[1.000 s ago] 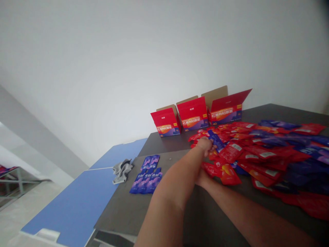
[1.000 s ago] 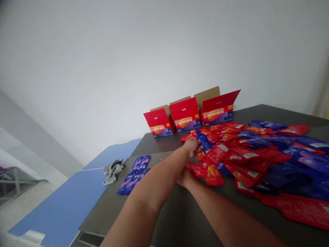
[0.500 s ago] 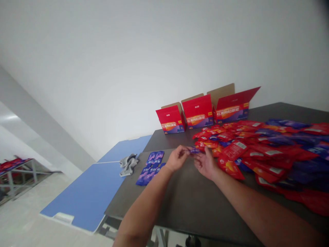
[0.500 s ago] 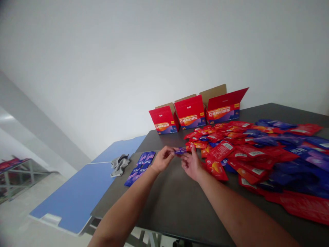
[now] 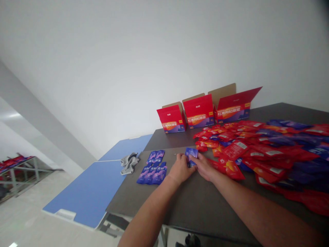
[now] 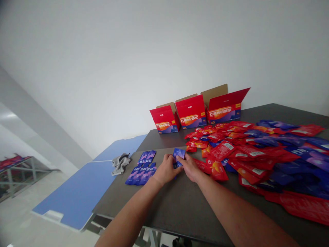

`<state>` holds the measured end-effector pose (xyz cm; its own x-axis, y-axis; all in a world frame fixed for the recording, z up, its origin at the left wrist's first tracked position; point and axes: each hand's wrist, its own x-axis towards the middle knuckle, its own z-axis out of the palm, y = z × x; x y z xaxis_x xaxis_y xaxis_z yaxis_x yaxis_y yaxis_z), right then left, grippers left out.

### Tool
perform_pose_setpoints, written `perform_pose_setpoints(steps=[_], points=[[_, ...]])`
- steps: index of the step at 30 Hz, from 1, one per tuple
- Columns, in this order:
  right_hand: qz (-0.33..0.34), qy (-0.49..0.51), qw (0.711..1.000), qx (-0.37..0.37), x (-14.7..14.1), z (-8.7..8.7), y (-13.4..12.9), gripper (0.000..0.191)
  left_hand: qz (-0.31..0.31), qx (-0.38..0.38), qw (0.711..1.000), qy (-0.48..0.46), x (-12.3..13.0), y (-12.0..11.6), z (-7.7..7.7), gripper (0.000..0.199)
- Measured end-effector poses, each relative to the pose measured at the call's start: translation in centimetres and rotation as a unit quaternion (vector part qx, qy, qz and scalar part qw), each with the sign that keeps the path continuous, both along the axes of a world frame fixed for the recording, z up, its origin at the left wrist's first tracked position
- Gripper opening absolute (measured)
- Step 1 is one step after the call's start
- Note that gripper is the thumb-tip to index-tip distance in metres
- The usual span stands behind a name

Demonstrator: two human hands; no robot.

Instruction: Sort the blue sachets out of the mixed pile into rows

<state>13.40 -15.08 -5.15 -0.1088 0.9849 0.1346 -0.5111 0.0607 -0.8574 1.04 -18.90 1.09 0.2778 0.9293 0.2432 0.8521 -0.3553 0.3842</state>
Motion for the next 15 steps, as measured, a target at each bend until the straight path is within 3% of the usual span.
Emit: perform_pose_setpoints(steps=[7, 12, 15], points=[[-0.004, -0.035, 0.999, 0.012, 0.0, 0.0, -0.1, 0.039, 0.039, 0.018, 0.996, 0.078, 1.1, 0.9, -0.1, 0.039], [-0.006, -0.052, 0.998, -0.027, -0.1, -0.1, -0.1, 0.035, 0.129, 0.017, 0.985, 0.112, -2.6, 3.9, 1.0, 0.045], [-0.008, -0.066, 0.998, -0.021, -0.1, -0.2, -0.1, 0.034, 0.204, -0.027, 0.965, 0.161, -5.7, 6.3, 1.4, 0.048]])
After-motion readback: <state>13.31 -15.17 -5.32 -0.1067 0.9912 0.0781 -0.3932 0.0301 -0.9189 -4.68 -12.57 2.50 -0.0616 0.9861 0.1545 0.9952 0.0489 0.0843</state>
